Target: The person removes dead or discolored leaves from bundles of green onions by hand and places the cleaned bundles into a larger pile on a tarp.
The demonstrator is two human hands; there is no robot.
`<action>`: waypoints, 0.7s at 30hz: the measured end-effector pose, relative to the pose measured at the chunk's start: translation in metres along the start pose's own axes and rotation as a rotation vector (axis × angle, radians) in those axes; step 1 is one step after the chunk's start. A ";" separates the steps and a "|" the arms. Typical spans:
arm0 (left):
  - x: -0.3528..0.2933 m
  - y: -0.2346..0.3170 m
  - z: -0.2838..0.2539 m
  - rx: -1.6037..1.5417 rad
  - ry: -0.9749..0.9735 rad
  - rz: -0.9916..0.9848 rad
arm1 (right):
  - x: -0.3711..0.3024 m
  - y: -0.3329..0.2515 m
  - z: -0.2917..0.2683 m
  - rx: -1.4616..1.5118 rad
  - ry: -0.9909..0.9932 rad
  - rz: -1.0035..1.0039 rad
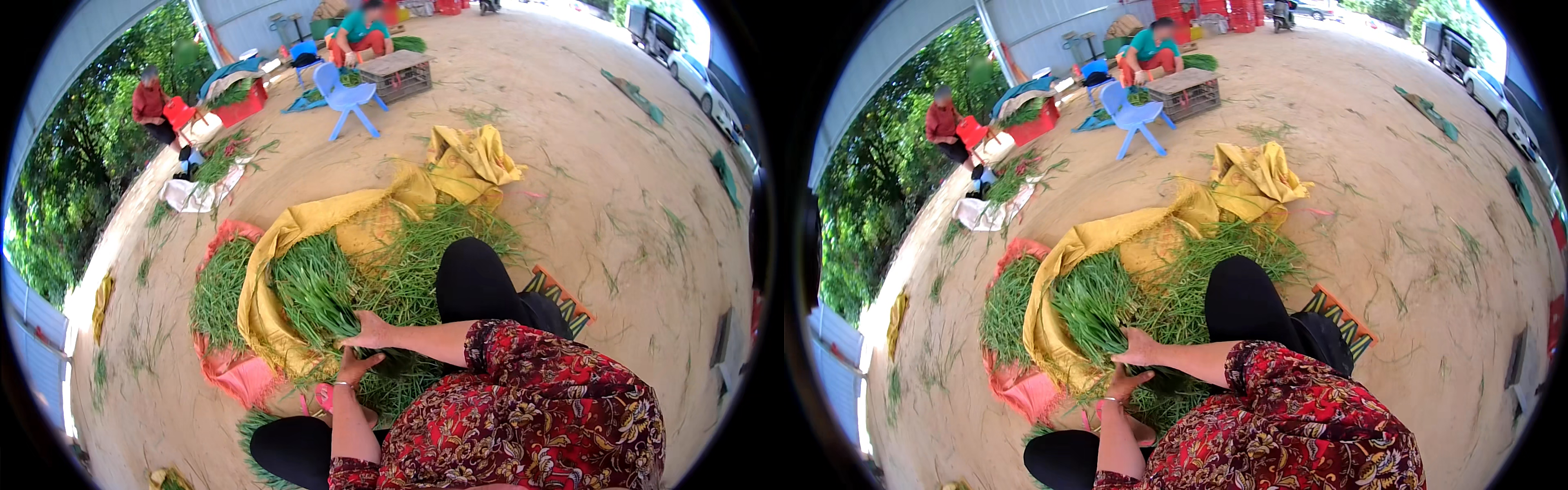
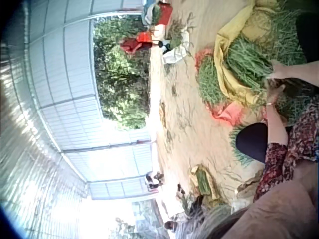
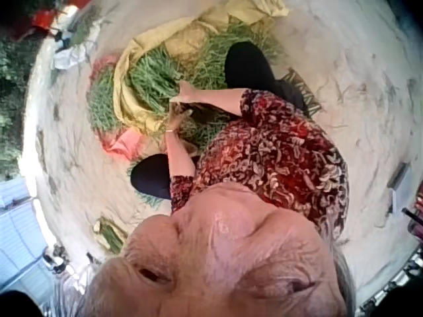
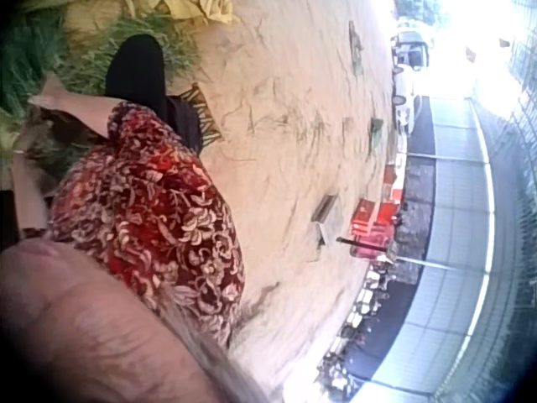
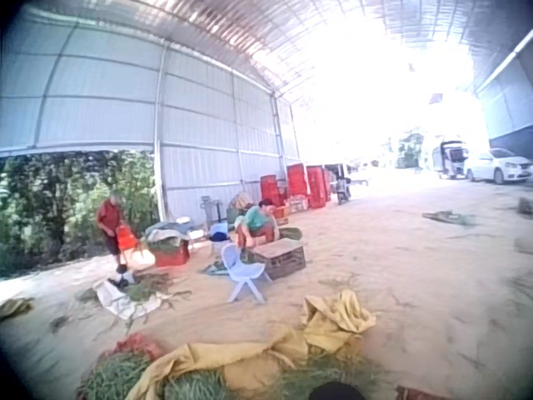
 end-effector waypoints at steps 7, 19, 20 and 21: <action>-0.052 0.058 -0.060 -0.478 0.173 0.156 | 0.018 -0.061 -0.074 0.304 0.270 -0.100; -0.055 0.058 0.017 -1.565 -0.196 0.269 | -0.087 -0.150 0.002 -0.190 -0.507 -1.104; -0.064 0.070 0.014 -1.540 -0.215 0.257 | -0.089 -0.148 0.007 -0.242 -0.569 -1.104; -0.073 0.082 0.012 -1.514 -0.235 0.245 | -0.092 -0.146 0.012 -0.296 -0.628 -1.102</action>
Point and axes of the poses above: each hand's wrist, its own x-axis towards the middle knuckle, its own z-axis out of the palm, y = z × x, the point moved 5 cm from there along x, towards the middle knuckle, and after that the axes turned 15 degrees about x, right-handed, at the moved point
